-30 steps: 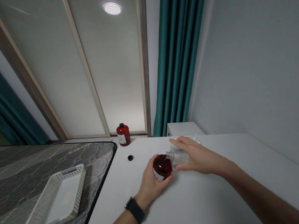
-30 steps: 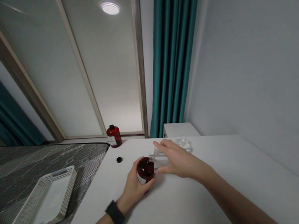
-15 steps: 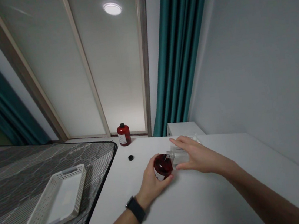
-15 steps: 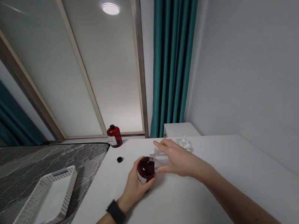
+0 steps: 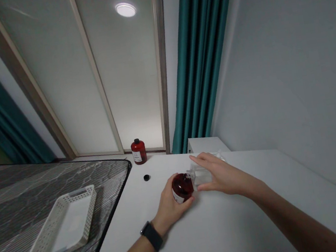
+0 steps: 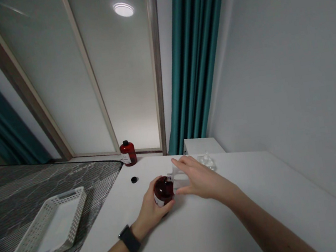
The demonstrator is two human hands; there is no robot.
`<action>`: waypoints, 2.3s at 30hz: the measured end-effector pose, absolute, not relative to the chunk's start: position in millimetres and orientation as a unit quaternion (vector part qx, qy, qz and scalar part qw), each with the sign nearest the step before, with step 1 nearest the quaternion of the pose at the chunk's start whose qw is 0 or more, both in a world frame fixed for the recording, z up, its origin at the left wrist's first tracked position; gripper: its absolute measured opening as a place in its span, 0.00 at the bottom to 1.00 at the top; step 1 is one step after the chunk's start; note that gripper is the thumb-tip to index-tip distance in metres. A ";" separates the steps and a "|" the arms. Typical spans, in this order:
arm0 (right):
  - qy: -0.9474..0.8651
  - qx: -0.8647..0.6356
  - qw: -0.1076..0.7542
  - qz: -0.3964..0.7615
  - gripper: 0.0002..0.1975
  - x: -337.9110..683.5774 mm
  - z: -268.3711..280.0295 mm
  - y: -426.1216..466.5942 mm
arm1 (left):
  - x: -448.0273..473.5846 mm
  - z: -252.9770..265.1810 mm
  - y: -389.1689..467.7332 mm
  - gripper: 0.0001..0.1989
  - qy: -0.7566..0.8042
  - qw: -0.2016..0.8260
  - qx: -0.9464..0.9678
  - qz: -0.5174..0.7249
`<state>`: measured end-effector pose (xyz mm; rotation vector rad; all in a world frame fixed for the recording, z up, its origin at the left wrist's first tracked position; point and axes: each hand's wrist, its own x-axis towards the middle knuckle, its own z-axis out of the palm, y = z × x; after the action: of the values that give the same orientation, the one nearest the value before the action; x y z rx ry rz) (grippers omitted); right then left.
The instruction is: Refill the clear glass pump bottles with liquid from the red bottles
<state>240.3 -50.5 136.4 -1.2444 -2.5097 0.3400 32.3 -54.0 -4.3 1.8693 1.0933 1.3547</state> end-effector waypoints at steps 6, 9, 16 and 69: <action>-0.881 -0.431 0.157 0.118 0.44 240.7 135.7 -49.8 | 31.7 -4.3 -53.5 0.36 0.406 0.290 0.705 0.503; -0.880 -0.434 0.152 0.117 0.44 240.2 136.7 -50.8 | 31.4 -3.9 -53.6 0.36 0.406 0.286 0.708 0.502; -0.881 -0.435 0.147 0.112 0.43 239.2 139.6 -52.3 | 30.7 -5.5 -53.4 0.37 0.406 0.284 0.710 0.500; -0.898 -0.405 0.151 0.084 0.44 243.7 133.6 -41.5 | 31.6 -3.1 -52.5 0.38 0.399 0.335 0.699 0.490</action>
<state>243.7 -41.5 133.6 -1.1637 -2.5773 0.2402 31.6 -52.5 -3.1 1.8252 1.0404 1.2783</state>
